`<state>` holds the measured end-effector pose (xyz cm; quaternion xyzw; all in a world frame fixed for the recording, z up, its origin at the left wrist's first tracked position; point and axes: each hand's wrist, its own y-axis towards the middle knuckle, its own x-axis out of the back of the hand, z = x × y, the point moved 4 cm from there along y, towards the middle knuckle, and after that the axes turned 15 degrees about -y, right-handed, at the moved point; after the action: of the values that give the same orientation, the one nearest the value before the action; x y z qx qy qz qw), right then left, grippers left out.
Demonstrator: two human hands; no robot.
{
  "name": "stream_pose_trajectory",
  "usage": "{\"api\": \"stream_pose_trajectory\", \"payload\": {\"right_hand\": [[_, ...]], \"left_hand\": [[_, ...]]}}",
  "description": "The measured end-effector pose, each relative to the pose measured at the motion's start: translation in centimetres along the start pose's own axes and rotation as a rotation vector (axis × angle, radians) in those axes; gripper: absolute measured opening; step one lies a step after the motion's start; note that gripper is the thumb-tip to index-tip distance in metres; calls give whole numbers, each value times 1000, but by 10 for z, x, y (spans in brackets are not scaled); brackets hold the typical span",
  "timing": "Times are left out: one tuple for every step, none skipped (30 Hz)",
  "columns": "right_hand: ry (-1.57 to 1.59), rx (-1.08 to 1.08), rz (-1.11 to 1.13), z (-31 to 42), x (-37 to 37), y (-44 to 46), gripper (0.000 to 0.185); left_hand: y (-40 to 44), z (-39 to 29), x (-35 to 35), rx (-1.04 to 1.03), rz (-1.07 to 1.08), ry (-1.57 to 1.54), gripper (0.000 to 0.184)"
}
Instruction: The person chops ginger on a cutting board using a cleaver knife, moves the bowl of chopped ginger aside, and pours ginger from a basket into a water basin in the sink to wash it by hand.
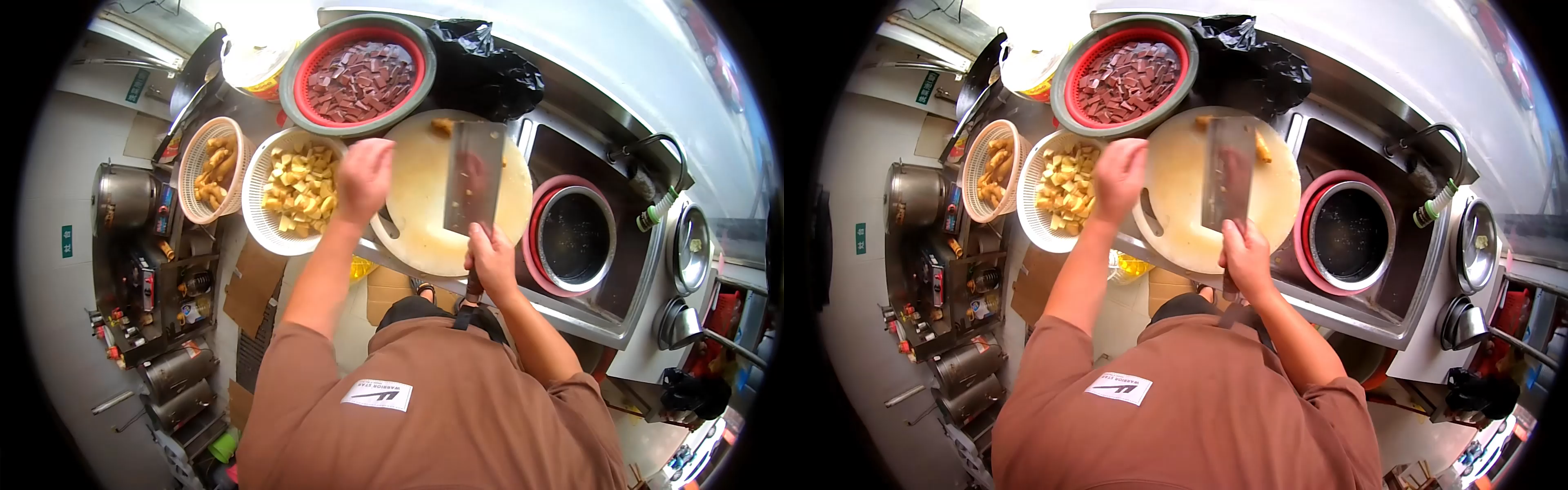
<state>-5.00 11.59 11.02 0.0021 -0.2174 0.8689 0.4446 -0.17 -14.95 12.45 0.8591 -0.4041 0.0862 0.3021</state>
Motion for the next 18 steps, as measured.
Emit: {"api": "stream_pose_trajectory", "payload": {"right_hand": [[0,-43,-52,-11,17,-3,20],[32,-38,-92,-15,31,-6,20],[71,-65,-118,-23,42,-10,20],[57,-74,-135,-27,53,-17,20],[43,-83,-151,-31,63,-23,20],[45,-85,-167,-36,71,-28,20],[71,-89,-159,-40,76,-32,20],[99,-94,-147,-45,80,-36,20],[106,-98,-154,-49,84,-40,20],[108,-107,-144,-53,86,-40,20],[112,-113,-129,-55,87,-40,20],[100,-106,-129,-55,88,-39,21],[113,-104,-120,-56,88,-37,21],[58,-93,-89,-58,88,-34,21],[2,-82,-55,-58,85,-31,22],[-94,-74,-57,-53,84,-28,24],[-91,-72,-38,-52,79,-23,24],[-175,-60,-1,-51,74,-19,26]], "left_hand": [[8,4,-35,-7,172,-88,26],[17,4,-67,-21,192,-12,30],[24,7,-93,-32,214,64,35],[31,21,-113,-42,222,52,35],[37,42,-135,-82,195,215,39],[42,57,-154,-122,167,380,43],[48,68,-162,-99,210,429,43],[50,80,-164,-34,281,390,42],[50,85,-163,33,351,355,41],[48,78,-158,67,347,434,35],[40,68,-156,61,350,442,35],[26,63,-151,170,356,475,33],[9,58,-142,280,357,512,31],[-15,50,-133,348,291,437,30],[-39,42,-126,416,222,362,31],[-57,34,-121,482,181,320,33],[-72,28,-118,554,137,273,36],[-81,26,-118,567,124,281,36]]}}
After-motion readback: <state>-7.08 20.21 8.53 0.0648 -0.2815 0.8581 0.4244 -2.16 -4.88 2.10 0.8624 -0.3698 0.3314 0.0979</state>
